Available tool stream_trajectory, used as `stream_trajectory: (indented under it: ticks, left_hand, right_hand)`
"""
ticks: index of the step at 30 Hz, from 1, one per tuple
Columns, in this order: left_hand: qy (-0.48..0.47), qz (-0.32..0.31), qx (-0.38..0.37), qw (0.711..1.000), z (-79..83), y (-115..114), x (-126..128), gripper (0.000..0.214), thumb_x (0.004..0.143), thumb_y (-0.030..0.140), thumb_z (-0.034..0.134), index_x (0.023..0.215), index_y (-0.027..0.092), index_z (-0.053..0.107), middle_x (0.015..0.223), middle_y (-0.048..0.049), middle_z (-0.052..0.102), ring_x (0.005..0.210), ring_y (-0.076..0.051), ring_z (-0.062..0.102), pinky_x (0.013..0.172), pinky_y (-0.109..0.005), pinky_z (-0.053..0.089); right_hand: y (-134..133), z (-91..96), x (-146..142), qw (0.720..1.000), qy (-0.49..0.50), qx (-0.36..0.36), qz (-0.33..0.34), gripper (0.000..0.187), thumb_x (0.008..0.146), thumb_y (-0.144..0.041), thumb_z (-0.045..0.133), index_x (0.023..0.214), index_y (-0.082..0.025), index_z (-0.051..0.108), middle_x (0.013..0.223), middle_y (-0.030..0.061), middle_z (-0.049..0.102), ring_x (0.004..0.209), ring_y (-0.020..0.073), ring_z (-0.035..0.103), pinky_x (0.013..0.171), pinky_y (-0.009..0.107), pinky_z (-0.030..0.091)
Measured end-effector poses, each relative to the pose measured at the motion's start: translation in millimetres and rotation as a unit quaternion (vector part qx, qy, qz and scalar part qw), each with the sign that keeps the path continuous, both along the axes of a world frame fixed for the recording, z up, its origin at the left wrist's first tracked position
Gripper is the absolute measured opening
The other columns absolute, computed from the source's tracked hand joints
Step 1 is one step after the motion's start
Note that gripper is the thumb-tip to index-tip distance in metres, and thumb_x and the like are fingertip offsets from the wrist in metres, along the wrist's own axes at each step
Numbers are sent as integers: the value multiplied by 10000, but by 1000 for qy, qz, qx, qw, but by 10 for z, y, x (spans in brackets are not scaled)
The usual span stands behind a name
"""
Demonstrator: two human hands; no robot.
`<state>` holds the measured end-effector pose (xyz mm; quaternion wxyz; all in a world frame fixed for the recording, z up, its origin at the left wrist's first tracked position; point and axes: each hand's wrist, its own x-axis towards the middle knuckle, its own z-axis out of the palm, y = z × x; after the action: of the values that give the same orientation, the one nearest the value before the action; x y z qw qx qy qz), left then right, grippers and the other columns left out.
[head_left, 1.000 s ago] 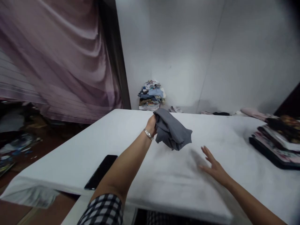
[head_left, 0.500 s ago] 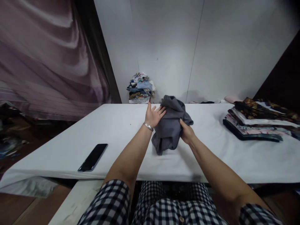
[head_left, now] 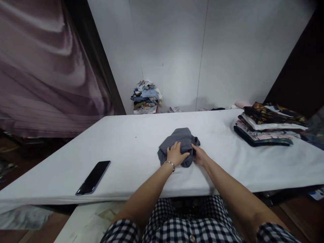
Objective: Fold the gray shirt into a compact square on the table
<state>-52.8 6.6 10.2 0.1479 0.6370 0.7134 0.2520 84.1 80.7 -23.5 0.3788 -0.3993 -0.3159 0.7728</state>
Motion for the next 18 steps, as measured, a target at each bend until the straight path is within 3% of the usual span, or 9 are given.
stream_trajectory:
  ticks: [3,5,7,11,14,16,18]
  left_hand:
    - [15,8,18,1000,-69,138,-3,318,786,348,598,1048,178,659,1213,-172,613,1210,-344,477,1082,-554,185]
    - [-77,53,41,995,-97,245,-81,100,761,226,584,755,188,676,979,-140,696,1092,-322,559,1052,-522,263]
    - [-210,119,80,967,-66,348,-240,131,731,192,575,608,196,621,839,-111,704,988,-293,603,992,-473,360]
    - [-360,212,170,893,148,451,-760,203,798,251,454,763,180,641,865,-67,701,898,-210,627,864,-366,476]
    - [-499,288,247,779,258,361,-1167,243,812,241,426,934,161,621,880,-55,693,862,-172,645,774,-313,518]
    - [-567,331,245,713,224,229,-1357,215,808,211,451,951,163,604,858,-48,687,828,-155,653,753,-297,528]
    - [-591,362,197,694,113,73,-1458,178,799,167,472,920,160,603,825,-53,680,798,-153,657,752,-304,534]
  right_hand:
    - [5,4,-74,1000,11,-21,-8,264,873,-352,555,1095,-225,617,988,64,730,864,210,690,739,342,557]
    - [53,1,-96,999,3,-35,-34,249,884,-357,542,1065,-210,631,964,72,733,875,209,690,770,346,554]
    - [134,1,-67,995,2,-50,-80,256,895,-367,528,1062,-202,631,950,73,734,883,203,689,789,349,552]
    - [333,8,180,981,43,-63,-180,264,912,-358,495,1044,-177,634,940,85,733,897,203,687,818,358,552]
    - [438,-12,461,970,46,-41,-234,230,919,-322,472,970,-184,649,902,72,736,877,193,689,812,339,558]
    - [468,-40,632,967,39,-36,-249,221,923,-298,458,916,-192,651,862,60,736,848,186,692,788,327,566]
    - [466,-66,765,971,23,-49,-235,229,926,-296,450,871,-195,648,819,58,734,813,190,695,754,325,573]
